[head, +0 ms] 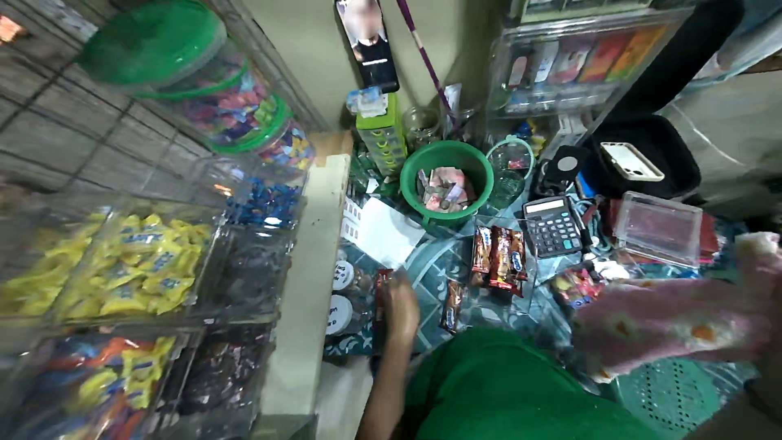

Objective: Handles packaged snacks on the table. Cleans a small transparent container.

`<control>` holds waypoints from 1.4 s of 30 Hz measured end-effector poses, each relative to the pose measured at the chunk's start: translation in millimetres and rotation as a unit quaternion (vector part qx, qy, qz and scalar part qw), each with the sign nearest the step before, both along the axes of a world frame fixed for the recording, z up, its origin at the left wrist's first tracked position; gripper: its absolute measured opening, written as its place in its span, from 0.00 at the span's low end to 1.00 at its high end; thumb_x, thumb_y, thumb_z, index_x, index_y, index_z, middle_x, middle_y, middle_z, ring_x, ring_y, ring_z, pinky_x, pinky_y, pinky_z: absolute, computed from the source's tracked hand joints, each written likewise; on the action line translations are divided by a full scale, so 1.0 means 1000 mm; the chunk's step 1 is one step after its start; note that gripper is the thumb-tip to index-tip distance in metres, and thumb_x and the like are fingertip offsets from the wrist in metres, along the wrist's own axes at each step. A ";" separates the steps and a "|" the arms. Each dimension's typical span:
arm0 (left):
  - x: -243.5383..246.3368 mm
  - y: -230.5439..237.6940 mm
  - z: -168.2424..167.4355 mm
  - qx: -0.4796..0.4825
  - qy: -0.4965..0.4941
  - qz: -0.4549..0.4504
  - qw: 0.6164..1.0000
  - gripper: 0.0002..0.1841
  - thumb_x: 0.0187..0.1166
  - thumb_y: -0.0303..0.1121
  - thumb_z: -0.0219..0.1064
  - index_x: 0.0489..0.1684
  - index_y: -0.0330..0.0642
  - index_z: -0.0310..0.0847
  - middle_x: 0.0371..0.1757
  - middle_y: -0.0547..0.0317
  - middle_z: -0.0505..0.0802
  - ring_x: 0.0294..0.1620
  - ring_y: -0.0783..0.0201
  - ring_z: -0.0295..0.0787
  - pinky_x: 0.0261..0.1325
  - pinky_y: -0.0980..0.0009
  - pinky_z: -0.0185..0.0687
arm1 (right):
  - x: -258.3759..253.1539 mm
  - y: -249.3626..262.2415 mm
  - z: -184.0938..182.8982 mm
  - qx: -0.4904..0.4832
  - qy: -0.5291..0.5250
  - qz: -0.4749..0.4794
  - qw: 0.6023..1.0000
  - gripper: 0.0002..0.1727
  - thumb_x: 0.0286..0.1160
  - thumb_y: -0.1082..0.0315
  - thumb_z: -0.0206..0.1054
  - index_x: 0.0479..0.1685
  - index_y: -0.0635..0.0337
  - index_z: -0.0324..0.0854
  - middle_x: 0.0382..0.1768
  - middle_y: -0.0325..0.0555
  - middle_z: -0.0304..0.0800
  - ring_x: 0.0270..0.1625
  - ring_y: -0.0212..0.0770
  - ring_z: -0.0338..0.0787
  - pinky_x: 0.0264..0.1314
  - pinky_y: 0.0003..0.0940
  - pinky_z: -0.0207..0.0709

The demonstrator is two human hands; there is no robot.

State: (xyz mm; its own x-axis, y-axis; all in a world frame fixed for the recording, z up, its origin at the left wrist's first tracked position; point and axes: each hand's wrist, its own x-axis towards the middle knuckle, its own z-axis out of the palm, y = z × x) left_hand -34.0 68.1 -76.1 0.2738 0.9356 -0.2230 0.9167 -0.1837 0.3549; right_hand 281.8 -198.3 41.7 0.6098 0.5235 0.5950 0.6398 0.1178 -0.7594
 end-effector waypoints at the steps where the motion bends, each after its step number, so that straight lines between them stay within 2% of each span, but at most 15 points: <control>1: -0.006 0.003 -0.012 -0.011 0.041 0.028 0.999 0.23 0.88 0.26 0.52 0.79 0.25 0.68 0.78 0.24 0.75 0.80 0.30 0.71 0.81 0.45 0.66 | -0.004 0.008 0.001 -0.004 -0.002 0.016 1.000 0.16 0.86 0.65 0.61 0.55 0.69 0.88 0.55 0.47 0.90 0.57 0.38 0.88 0.65 0.34 0.82; 7: -0.021 0.004 -0.047 0.033 0.045 0.069 0.996 0.31 0.78 0.14 0.56 0.86 0.30 0.61 0.81 0.25 0.71 0.79 0.27 0.70 0.78 0.42 0.69 | -0.032 0.051 0.015 -0.044 -0.046 0.105 0.992 0.16 0.89 0.57 0.59 0.57 0.49 0.91 0.56 0.31 0.89 0.59 0.23 0.85 0.63 0.20 0.79; 12: -0.027 0.003 -0.040 0.010 -0.051 0.077 0.996 0.26 0.83 0.19 0.55 0.83 0.29 0.65 0.80 0.26 0.74 0.77 0.30 0.74 0.79 0.42 0.69 | -0.054 0.081 0.006 -0.058 -0.036 0.180 0.981 0.17 0.88 0.59 0.58 0.56 0.53 0.91 0.54 0.35 0.90 0.57 0.19 0.84 0.63 0.17 0.77; 17: -0.030 -0.012 -0.076 0.177 -0.031 -0.020 0.983 0.22 0.81 0.26 0.63 0.73 0.28 0.78 0.67 0.28 0.86 0.65 0.26 0.84 0.66 0.35 0.77 | -0.071 0.109 -0.014 -0.061 -0.036 0.245 0.967 0.17 0.88 0.61 0.58 0.56 0.58 0.91 0.54 0.42 0.90 0.58 0.23 0.86 0.64 0.19 0.79; 20: -0.032 -0.012 -0.065 0.111 -0.081 0.008 0.990 0.21 0.81 0.23 0.63 0.72 0.28 0.79 0.66 0.29 0.87 0.66 0.30 0.84 0.71 0.40 0.75 | -0.077 0.117 -0.018 -0.073 -0.035 0.271 0.959 0.17 0.88 0.61 0.58 0.57 0.58 0.91 0.54 0.44 0.90 0.58 0.25 0.86 0.64 0.21 0.80; 22: -0.033 -0.012 -0.042 0.025 -0.220 0.051 0.974 0.21 0.80 0.26 0.65 0.70 0.28 0.80 0.59 0.33 0.91 0.56 0.44 0.91 0.63 0.51 0.83 | -0.082 0.122 -0.018 -0.077 -0.037 0.284 0.955 0.17 0.87 0.62 0.58 0.58 0.59 0.91 0.55 0.45 0.90 0.59 0.26 0.86 0.65 0.22 0.80; 24: -0.026 -0.016 -0.010 -0.113 -0.414 0.089 0.899 0.22 0.82 0.29 0.65 0.73 0.28 0.77 0.53 0.45 0.92 0.44 0.66 0.91 0.51 0.69 0.87 | -0.092 0.131 -0.015 -0.077 -0.034 0.298 0.951 0.17 0.87 0.63 0.59 0.59 0.59 0.91 0.55 0.46 0.90 0.59 0.27 0.86 0.65 0.23 0.80; 26: -0.009 -0.029 0.025 -0.204 -0.576 0.096 0.786 0.21 0.86 0.29 0.56 0.75 0.28 0.71 0.48 0.56 0.93 0.38 0.73 0.91 0.44 0.74 0.90 | -0.114 0.148 -0.013 -0.062 -0.025 0.312 0.948 0.17 0.87 0.64 0.59 0.59 0.62 0.90 0.55 0.49 0.90 0.58 0.29 0.86 0.65 0.24 0.80; 30: 0.033 -0.060 0.070 -0.261 -0.754 0.170 0.578 0.23 0.92 0.38 0.32 0.49 0.47 0.78 0.33 0.69 0.94 0.33 0.77 0.91 0.37 0.78 0.89 | -0.178 0.172 -0.041 -0.044 -0.063 0.347 0.935 0.19 0.82 0.67 0.61 0.67 0.62 0.86 0.60 0.56 0.87 0.65 0.46 0.85 0.71 0.37 0.77; 31: 0.035 -0.062 0.074 -0.267 -0.762 0.201 0.555 0.24 0.92 0.40 0.29 0.54 0.47 0.76 0.39 0.66 0.94 0.40 0.75 0.92 0.42 0.76 0.89 | -0.187 0.171 -0.045 -0.046 -0.088 0.356 0.929 0.18 0.82 0.67 0.61 0.66 0.60 0.86 0.59 0.55 0.87 0.65 0.49 0.84 0.72 0.42 0.76; 33: 0.031 -0.058 0.077 -0.317 -0.788 0.184 0.494 0.27 0.93 0.40 0.24 0.81 0.43 0.61 0.67 0.54 0.89 0.66 0.64 0.88 0.66 0.68 0.84 | -0.189 0.170 -0.043 -0.060 -0.111 0.382 0.916 0.17 0.83 0.68 0.59 0.65 0.58 0.87 0.58 0.53 0.89 0.65 0.50 0.85 0.75 0.45 0.74; 34: 0.032 -0.057 0.077 -0.330 -0.795 0.171 0.479 0.27 0.93 0.41 0.24 0.80 0.44 0.61 0.69 0.54 0.88 0.68 0.64 0.87 0.68 0.68 0.83 | -0.184 0.173 -0.041 -0.057 -0.115 0.381 0.916 0.17 0.83 0.70 0.59 0.64 0.59 0.87 0.57 0.54 0.89 0.64 0.50 0.85 0.75 0.46 0.74; 36: 0.039 -0.060 0.072 -0.305 -0.793 0.152 0.505 0.23 0.93 0.41 0.35 0.59 0.46 0.78 0.48 0.61 0.95 0.48 0.71 0.94 0.49 0.72 0.91 | -0.171 0.188 -0.034 -0.037 -0.112 0.339 0.933 0.18 0.82 0.72 0.58 0.63 0.62 0.87 0.56 0.57 0.89 0.63 0.52 0.85 0.73 0.47 0.75; 39: 0.039 -0.065 0.065 -0.252 -0.778 0.010 0.575 0.25 0.93 0.41 0.47 0.84 0.41 0.57 0.65 0.65 0.89 0.60 0.75 0.88 0.63 0.72 0.87 | -0.150 0.216 -0.015 -0.032 -0.081 0.243 0.966 0.19 0.78 0.75 0.59 0.63 0.65 0.87 0.56 0.59 0.88 0.61 0.54 0.86 0.66 0.48 0.80; 42: 0.043 -0.061 0.074 -0.194 -0.760 0.023 0.620 0.24 0.93 0.39 0.44 0.84 0.37 0.56 0.63 0.66 0.88 0.59 0.77 0.88 0.62 0.74 0.87 | -0.156 0.221 -0.015 -0.020 -0.069 0.227 0.971 0.20 0.80 0.74 0.58 0.67 0.66 0.85 0.57 0.58 0.86 0.62 0.53 0.83 0.68 0.47 0.78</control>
